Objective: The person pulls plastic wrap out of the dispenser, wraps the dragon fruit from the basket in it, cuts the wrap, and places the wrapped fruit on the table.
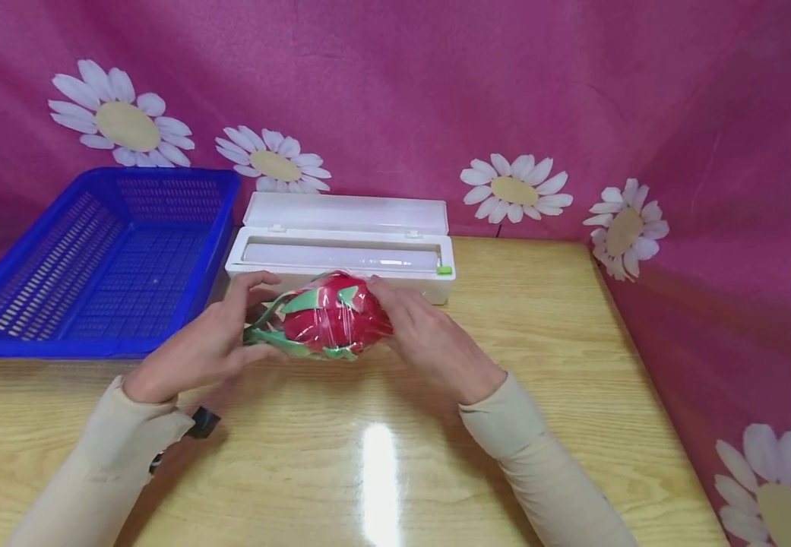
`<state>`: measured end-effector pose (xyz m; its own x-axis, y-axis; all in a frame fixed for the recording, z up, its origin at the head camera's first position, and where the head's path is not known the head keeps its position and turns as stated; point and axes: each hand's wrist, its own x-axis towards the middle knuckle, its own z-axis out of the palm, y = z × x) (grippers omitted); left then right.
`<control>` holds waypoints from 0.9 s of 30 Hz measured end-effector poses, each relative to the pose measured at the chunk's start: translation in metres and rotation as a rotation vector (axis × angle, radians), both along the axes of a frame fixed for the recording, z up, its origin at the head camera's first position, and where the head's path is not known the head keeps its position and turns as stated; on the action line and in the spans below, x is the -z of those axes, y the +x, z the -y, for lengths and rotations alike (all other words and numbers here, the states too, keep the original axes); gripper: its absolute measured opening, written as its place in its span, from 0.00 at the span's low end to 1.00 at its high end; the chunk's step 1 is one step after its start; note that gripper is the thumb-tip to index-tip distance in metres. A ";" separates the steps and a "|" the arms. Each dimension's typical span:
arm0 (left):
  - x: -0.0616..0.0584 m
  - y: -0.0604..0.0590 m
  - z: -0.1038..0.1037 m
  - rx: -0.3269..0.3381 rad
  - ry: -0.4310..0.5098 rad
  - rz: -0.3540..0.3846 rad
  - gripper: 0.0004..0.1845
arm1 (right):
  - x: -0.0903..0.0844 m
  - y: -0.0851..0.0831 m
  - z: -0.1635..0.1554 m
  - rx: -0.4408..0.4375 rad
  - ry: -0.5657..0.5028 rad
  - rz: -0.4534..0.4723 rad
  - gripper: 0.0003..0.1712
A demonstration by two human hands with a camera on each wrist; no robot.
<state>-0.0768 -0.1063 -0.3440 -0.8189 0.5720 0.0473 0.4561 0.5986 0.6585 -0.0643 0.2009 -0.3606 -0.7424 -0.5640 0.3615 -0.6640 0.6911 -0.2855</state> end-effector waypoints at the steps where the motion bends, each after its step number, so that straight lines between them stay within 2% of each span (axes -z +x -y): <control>1: 0.000 0.000 0.000 -0.006 0.010 0.007 0.44 | 0.000 -0.001 0.000 -0.006 -0.008 0.002 0.53; 5: -0.002 -0.001 0.001 -0.019 0.038 0.015 0.42 | -0.001 -0.003 -0.002 -0.037 -0.007 -0.028 0.53; 14: -0.001 -0.003 0.003 -0.050 0.038 -0.087 0.43 | -0.002 -0.006 -0.011 -0.116 0.011 -0.175 0.54; 27: 0.004 -0.004 0.000 -0.137 0.025 -0.190 0.41 | 0.001 -0.009 -0.018 -0.116 -0.046 -0.211 0.54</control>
<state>-0.0804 -0.1065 -0.3485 -0.8636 0.4531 0.2210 0.4892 0.6475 0.5843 -0.0732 0.2185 -0.3616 -0.5785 -0.6207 0.5292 -0.7868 0.5958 -0.1612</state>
